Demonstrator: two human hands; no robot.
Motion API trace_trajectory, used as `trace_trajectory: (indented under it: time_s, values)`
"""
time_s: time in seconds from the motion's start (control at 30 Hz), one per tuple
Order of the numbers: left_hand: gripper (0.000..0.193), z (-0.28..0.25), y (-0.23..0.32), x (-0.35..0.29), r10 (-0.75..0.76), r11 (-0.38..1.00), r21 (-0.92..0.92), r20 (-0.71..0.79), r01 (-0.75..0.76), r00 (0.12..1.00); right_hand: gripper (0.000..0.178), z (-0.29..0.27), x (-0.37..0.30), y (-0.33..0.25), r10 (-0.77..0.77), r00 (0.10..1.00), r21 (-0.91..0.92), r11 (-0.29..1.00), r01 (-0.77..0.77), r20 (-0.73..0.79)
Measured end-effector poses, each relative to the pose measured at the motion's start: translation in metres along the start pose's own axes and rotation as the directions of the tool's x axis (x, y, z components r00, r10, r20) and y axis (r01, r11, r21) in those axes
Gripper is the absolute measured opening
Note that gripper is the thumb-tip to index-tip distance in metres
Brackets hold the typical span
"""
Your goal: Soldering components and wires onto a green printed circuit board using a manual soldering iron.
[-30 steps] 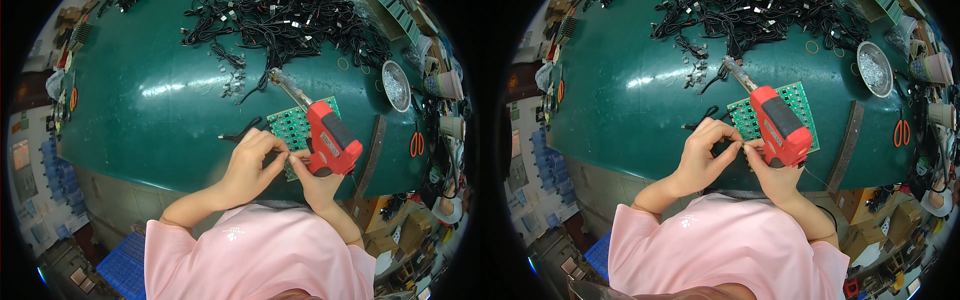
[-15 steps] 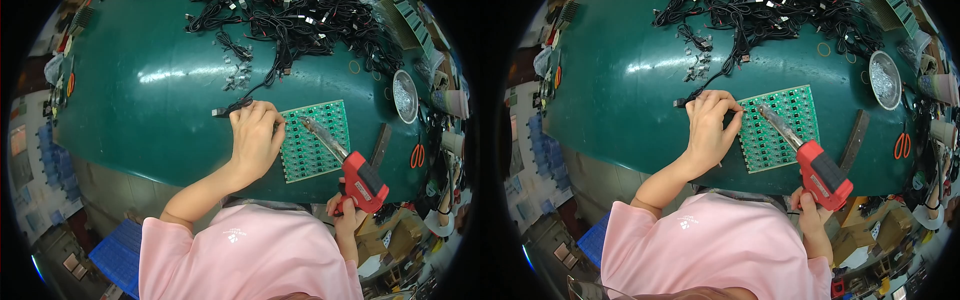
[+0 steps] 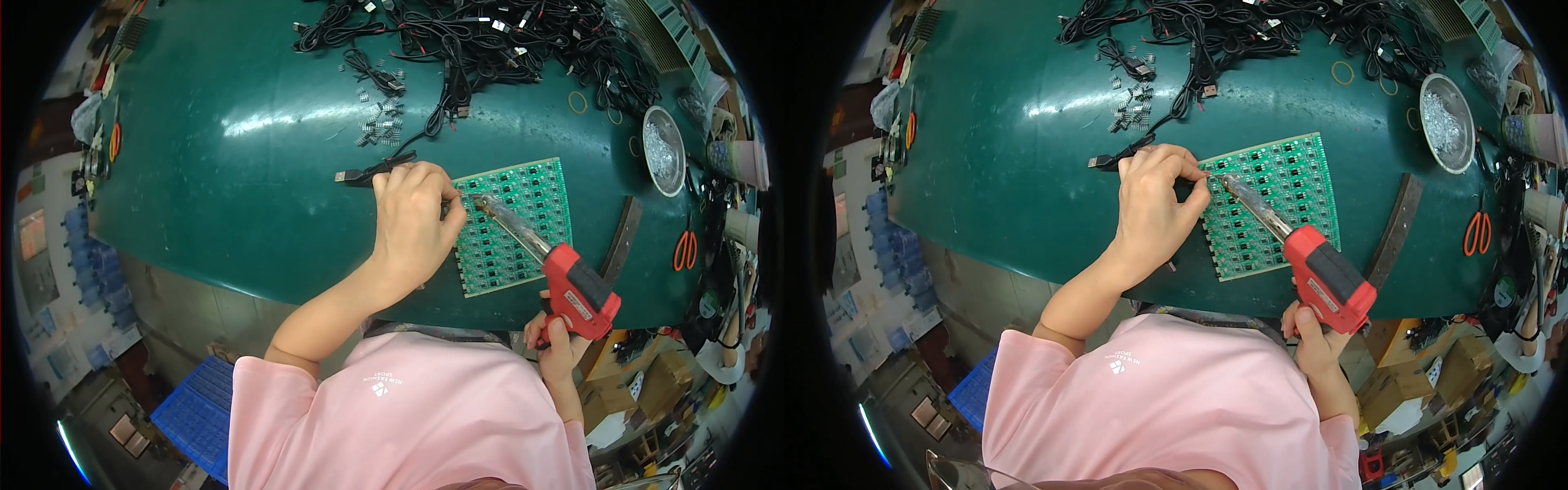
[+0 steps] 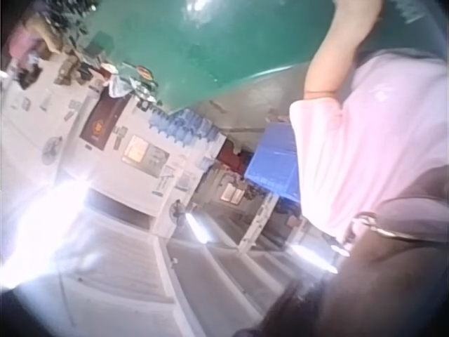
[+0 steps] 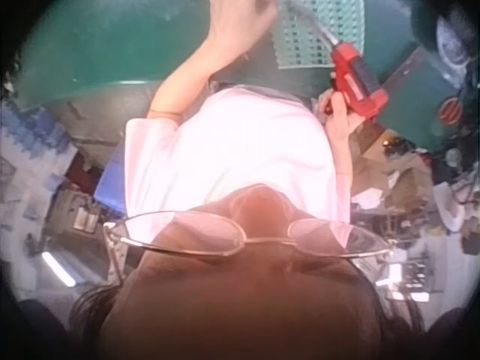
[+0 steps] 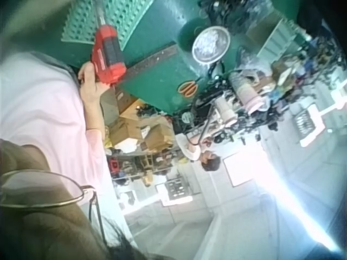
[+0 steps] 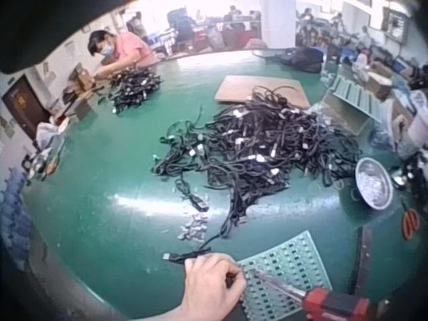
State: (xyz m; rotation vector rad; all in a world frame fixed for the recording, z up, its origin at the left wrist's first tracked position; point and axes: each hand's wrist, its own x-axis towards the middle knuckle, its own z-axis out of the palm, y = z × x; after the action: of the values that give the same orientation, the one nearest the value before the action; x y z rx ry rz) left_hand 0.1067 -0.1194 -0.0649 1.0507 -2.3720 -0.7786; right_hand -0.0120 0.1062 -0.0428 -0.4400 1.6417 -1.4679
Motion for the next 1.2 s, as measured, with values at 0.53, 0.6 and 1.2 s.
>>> trace_trajectory:
  time_s: [0.53, 0.6, 1.2]
  values:
    - [0.006, -0.002, 0.003, 0.005, -0.028, 1.000, 0.007, 0.056, 0.027, 0.998, 0.037, 0.002, 0.004, 0.005, -0.016, 1.000, 0.016, 1.000, 0.016, 0.019]
    - [0.006, -0.002, 0.003, 0.005, -0.027, 1.000, 0.010, 0.058, 0.026, 0.998, 0.036, 0.002, 0.004, 0.006, -0.019, 1.000, 0.015, 1.000, 0.018, 0.018]
    - [0.006, 0.000, 0.001, 0.004, -0.010, 1.000, 0.005, 0.057, 0.009, 0.998, 0.042, -0.004, -0.003, -0.002, -0.082, 0.996, -0.133, 0.988, 0.084, 0.022]
